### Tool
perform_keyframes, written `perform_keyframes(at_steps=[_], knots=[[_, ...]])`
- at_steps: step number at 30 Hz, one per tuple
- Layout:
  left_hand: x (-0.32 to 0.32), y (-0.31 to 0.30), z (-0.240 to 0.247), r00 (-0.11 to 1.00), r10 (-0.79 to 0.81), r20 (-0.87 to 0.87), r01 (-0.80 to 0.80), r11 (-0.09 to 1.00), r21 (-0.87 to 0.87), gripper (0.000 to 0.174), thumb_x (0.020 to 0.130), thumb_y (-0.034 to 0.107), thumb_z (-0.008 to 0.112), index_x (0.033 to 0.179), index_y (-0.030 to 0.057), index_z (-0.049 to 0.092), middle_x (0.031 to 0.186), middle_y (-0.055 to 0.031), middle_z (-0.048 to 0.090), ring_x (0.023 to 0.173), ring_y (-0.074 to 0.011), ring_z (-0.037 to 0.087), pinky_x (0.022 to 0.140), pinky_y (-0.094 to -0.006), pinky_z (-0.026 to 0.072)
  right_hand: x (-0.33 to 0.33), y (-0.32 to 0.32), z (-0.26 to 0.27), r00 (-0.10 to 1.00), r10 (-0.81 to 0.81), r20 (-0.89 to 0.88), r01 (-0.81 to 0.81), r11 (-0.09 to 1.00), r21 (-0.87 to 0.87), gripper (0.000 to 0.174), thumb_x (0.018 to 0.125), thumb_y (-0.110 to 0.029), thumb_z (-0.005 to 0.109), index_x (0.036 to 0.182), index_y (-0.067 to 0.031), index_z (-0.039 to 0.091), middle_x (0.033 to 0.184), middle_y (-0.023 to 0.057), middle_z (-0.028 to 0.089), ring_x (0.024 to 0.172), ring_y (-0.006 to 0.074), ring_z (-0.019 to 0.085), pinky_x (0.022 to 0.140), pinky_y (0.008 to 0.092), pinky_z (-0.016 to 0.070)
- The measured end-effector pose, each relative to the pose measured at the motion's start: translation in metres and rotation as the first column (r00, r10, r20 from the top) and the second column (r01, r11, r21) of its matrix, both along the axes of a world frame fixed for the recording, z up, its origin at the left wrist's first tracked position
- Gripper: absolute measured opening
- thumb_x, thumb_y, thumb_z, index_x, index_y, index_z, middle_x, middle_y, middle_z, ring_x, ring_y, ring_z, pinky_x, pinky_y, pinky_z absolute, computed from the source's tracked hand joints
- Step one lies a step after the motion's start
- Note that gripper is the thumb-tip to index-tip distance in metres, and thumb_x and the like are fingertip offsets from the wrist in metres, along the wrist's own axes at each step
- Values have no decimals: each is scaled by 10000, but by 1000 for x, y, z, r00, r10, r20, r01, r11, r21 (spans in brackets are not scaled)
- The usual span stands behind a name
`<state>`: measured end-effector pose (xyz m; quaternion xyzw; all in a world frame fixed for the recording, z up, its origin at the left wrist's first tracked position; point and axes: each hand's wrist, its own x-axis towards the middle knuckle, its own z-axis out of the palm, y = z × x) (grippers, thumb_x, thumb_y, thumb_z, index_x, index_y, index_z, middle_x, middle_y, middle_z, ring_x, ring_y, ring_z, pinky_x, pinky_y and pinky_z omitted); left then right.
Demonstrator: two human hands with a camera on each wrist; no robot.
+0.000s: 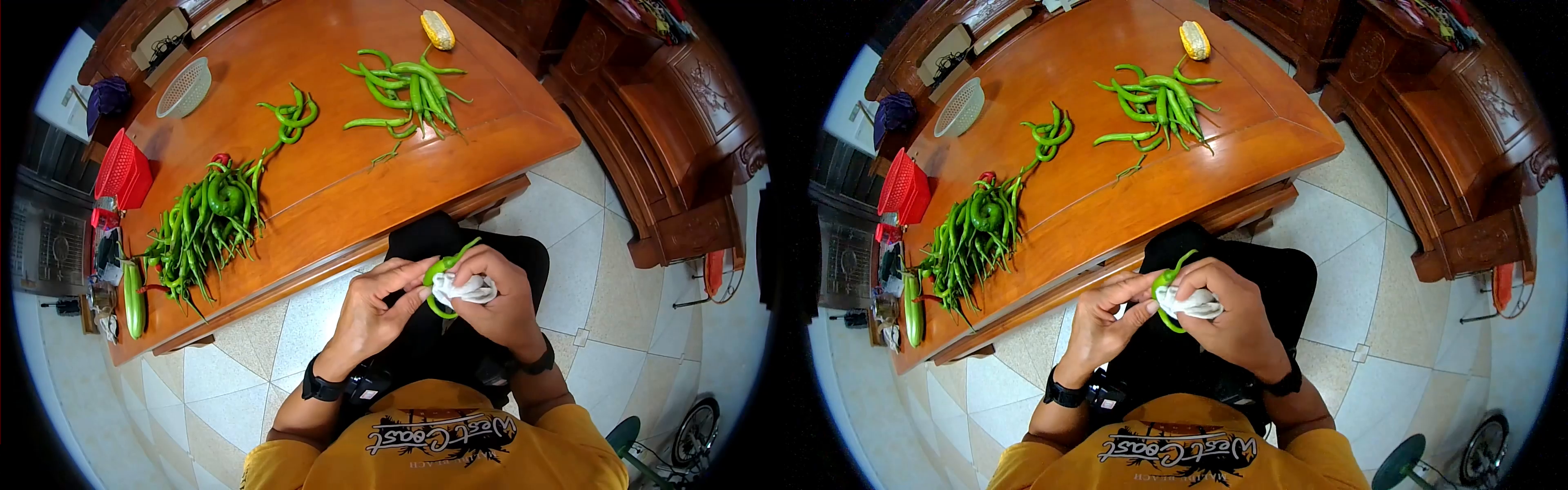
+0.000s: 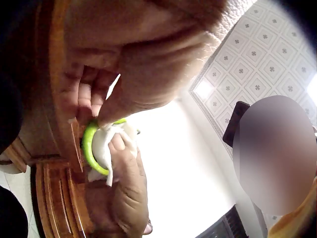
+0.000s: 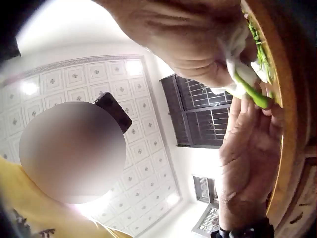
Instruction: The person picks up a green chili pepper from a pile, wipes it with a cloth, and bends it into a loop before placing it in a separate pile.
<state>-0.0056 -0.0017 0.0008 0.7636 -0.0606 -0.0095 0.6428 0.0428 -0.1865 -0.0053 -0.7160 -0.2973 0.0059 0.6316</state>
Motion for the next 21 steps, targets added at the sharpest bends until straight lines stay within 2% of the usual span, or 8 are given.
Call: perform_keyframes(at_steps=[2,6,7,11,14,16,21], knots=[[0,0,4,1000,-11,-13,11,1000,-5,363,832,-23,637,1191,21,611,888,-90,643,788,-146,586,748,-253,475,1,0,0,1000,10,-11,-10,1000,1,271,669,67,689,875,-34,545,912,122,608,829,236,620,739,293,486],[-1,0,-1,994,-89,-58,85,994,-70,363,855,-24,611,1215,22,595,914,-94,638,818,-139,589,747,-248,478,4,-3,-5,987,-156,-35,158,984,82,258,681,72,680,872,-33,542,933,103,611,845,177,615,742,269,479],[-2,0,2,990,-103,-94,94,991,-100,363,861,-21,606,1222,23,591,935,-93,630,824,-135,588,743,-242,478,4,-3,-5,987,-156,-34,159,983,89,254,686,74,677,872,-33,542,943,93,613,852,149,607,742,256,474],[-1,1,1,982,-106,-158,68,970,-232,361,880,-15,589,1238,26,579,1021,-80,571,839,-121,581,720,-218,485,2,0,-1,999,-39,-35,41,998,49,256,690,65,689,879,-31,545,935,101,609,846,176,615,739,265,478],[-1,3,-4,991,-85,-107,52,959,-279,351,891,-19,574,1240,27,578,1051,-66,531,835,-112,573,707,-209,494,0,1,0,997,50,-56,-51,998,-21,252,693,62,691,878,-29,545,925,106,607,840,199,619,737,274,481],[0,6,-3,993,-81,-90,55,963,-264,348,893,-26,569,1238,24,579,1018,-66,546,824,-111,571,706,-215,501,-1,2,3,994,98,-54,-101,993,-61,250,693,62,691,874,-28,544,920,109,606,838,214,620,737,280,482],[0,6,-1,982,-124,-143,82,960,-267,356,885,-41,573,1235,27,583,957,-56,562,784,-97,562,686,-202,484,3,5,-1,999,-31,-8,31,997,65,267,674,84,689,870,-27,546,925,115,609,802,183,613,719,265,479]])
